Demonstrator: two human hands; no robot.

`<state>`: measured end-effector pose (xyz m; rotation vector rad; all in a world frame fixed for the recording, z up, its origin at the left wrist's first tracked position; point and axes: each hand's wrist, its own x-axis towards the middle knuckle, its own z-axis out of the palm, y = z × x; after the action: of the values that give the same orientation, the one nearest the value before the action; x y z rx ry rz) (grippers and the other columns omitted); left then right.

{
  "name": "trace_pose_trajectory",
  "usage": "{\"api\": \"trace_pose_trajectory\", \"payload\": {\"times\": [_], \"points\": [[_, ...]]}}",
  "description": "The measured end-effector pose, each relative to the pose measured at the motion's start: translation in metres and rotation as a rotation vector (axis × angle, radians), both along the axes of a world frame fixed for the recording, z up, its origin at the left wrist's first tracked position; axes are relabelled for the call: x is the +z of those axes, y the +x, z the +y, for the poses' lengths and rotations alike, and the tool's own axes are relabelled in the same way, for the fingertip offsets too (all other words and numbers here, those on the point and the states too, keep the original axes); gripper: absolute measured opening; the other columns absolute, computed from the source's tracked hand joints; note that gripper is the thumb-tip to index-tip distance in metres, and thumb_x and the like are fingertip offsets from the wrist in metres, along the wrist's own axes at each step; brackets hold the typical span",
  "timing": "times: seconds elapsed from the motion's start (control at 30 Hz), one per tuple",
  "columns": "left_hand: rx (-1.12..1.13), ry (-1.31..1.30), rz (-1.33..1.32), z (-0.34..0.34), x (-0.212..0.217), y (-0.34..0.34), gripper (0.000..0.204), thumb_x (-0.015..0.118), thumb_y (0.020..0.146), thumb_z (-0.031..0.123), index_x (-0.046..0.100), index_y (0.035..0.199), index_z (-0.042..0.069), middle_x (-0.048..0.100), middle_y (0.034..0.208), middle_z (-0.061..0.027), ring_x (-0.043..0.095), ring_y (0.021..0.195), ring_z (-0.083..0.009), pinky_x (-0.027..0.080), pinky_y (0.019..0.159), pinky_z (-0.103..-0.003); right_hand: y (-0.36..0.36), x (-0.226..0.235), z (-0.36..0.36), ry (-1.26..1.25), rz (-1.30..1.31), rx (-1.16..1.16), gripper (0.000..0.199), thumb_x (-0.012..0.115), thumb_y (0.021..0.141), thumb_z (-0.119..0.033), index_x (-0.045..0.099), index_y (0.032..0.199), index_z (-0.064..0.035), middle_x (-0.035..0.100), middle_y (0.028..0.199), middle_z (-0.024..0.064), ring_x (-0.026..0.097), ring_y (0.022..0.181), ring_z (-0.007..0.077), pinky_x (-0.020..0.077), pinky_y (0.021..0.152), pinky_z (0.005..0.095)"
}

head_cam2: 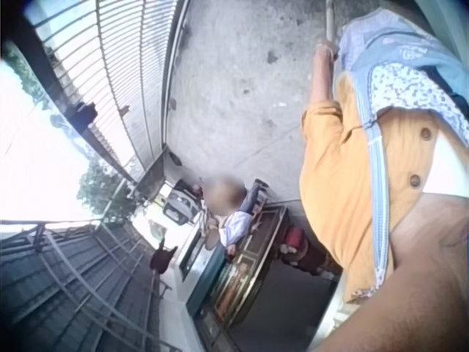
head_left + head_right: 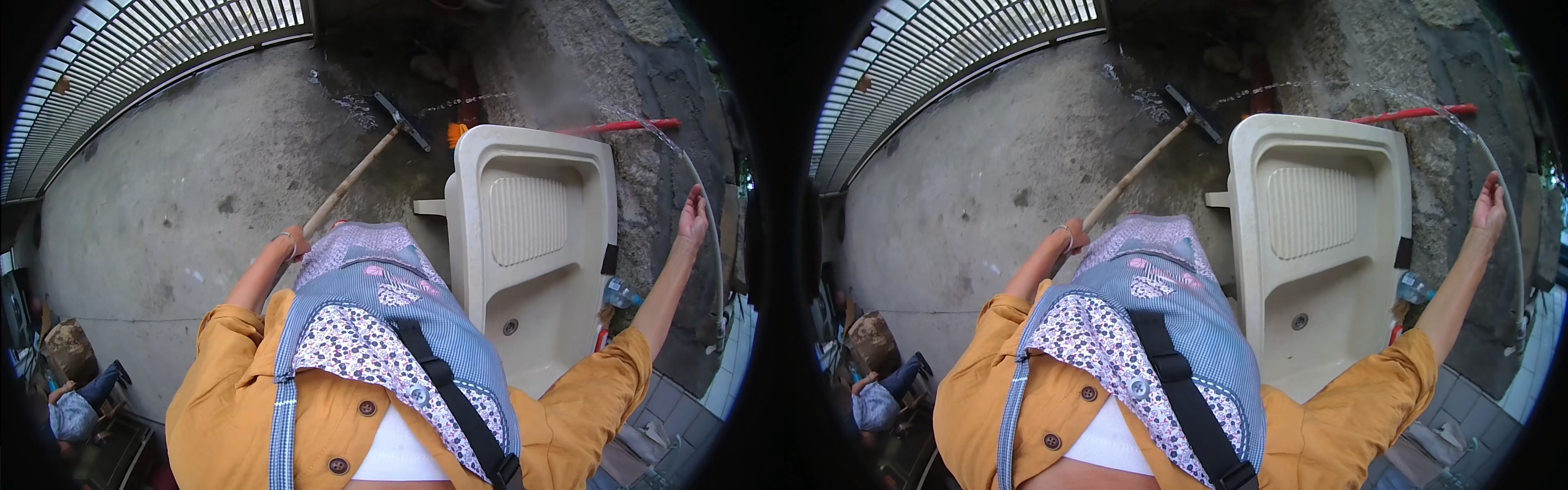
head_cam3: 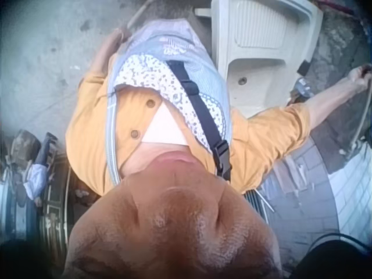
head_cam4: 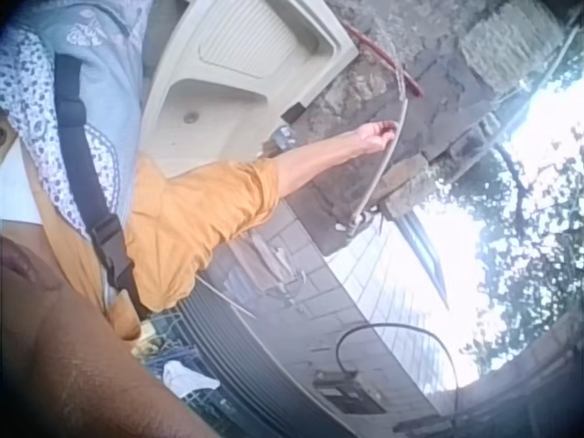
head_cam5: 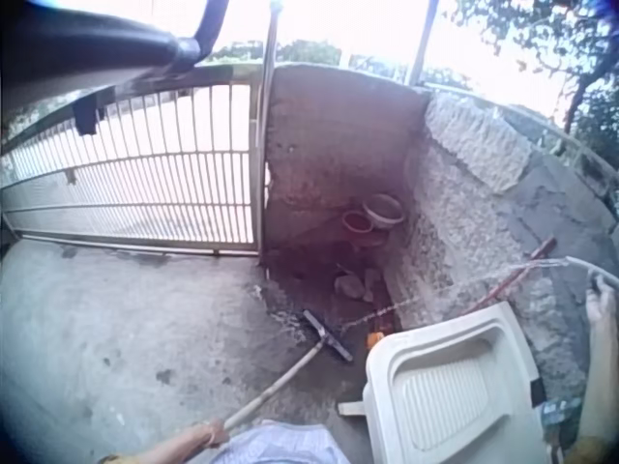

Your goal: The person uses a hose to wet a concrete floor and a utility sink area, then uses a squeegee to push water across the floor. The person moves from an outdoor covered area into an indoor tiled room, continuing to squeegee the floor to clear water.

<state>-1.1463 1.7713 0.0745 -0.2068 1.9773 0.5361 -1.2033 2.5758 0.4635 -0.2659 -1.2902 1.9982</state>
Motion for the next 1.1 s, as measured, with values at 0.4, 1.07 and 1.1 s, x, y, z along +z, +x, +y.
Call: {"api": "trace_pose_trajectory", "payload": {"times": [0.4,1.07,1.1], "points": [[-0.046,0.014,0.013,0.013,0.004,-0.010,0.017,0.053,0.061,0.009,0.058,0.068,-0.005,0.058,0.056,-0.0137,0.059,0.051,-0.0221,0.047,0.051,-0.034,0.003,-0.004,-0.006,-0.016,-0.019,-0.019,0.012,0.043,0.082,0.003,0.052,0.086,0.0103,0.053,0.093,0.0210,0.051,0.094,0.0296,0.0414,0.090,0.0375],[1.089,1.037,-1.149,0.022,0.051,-0.043,0.024,0.044,0.082,0.008,0.039,0.059,0.010,0.035,0.046,0.0076,0.033,0.035,0.0001,0.032,0.031,-0.014,0.003,-0.015,0.012,-0.023,-0.020,-0.069,0.014,0.045,0.083,-0.001,0.052,0.082,0.0106,0.055,0.089,0.0214,0.053,0.091,0.0292,0.0428,0.089,0.0374],[1.179,1.081,-1.168,0.036,0.057,-0.047,0.028,0.044,0.081,0.007,0.036,0.055,0.010,0.036,0.044,0.0070,0.034,0.035,-0.0004,0.032,0.031,-0.013,0.003,-0.017,0.011,-0.009,-0.017,-0.054,0.014,0.045,0.083,-0.001,0.052,0.082,0.0106,0.055,0.089,0.0213,0.053,0.091,0.0292,0.0428,0.089,0.0373]]}}
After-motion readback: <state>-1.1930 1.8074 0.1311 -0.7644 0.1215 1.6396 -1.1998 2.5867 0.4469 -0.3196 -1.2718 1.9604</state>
